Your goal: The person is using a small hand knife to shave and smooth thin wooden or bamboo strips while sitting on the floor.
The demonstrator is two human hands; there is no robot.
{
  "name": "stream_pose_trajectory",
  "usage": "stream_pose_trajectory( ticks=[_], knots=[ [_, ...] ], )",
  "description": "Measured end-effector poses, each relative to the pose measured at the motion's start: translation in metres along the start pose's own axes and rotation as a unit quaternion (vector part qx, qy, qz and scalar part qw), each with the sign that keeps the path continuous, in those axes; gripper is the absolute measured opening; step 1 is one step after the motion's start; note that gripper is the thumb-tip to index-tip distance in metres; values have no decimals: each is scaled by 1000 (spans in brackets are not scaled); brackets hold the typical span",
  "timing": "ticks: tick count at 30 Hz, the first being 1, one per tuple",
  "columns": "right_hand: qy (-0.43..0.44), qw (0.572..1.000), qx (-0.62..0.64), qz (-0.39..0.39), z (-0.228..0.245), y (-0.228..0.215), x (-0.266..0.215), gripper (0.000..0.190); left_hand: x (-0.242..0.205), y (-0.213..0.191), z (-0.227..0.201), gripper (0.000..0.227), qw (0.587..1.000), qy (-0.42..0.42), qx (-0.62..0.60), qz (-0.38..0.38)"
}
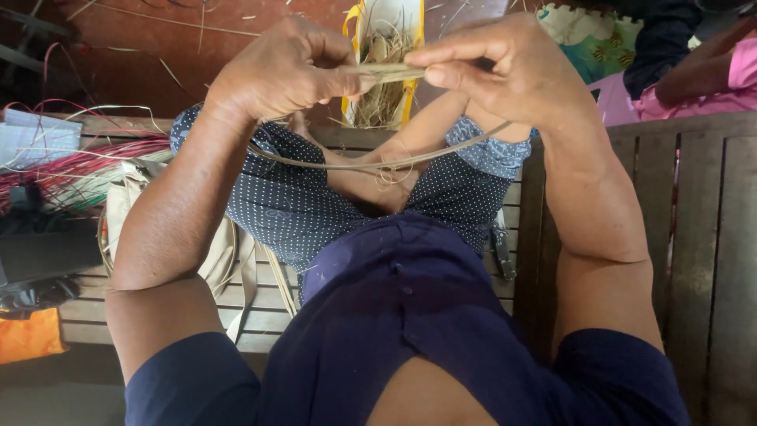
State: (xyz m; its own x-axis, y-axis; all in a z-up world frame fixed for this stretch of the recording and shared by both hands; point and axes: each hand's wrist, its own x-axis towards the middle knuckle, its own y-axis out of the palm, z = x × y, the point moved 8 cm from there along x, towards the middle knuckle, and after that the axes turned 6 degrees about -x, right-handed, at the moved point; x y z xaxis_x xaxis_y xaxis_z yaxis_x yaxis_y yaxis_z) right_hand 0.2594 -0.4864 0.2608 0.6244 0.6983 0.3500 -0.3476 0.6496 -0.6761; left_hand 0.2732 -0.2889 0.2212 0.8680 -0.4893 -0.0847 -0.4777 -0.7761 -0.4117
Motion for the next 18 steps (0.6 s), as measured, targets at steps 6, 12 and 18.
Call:
stream_pose_trajectory(
  ticks=[6, 12, 18],
  knots=[
    [62, 997, 8, 34, -15, 11, 0, 20, 1, 7, -2, 11, 999, -10, 43, 32],
    [58, 997, -33, 33, -4, 9, -4, 18, -16, 21, -13, 34, 987, 31, -51, 147],
    [-9, 988, -157, -2, 28, 5, -17, 24, -29, 37, -11, 21, 989, 15, -111, 99]
  ],
)
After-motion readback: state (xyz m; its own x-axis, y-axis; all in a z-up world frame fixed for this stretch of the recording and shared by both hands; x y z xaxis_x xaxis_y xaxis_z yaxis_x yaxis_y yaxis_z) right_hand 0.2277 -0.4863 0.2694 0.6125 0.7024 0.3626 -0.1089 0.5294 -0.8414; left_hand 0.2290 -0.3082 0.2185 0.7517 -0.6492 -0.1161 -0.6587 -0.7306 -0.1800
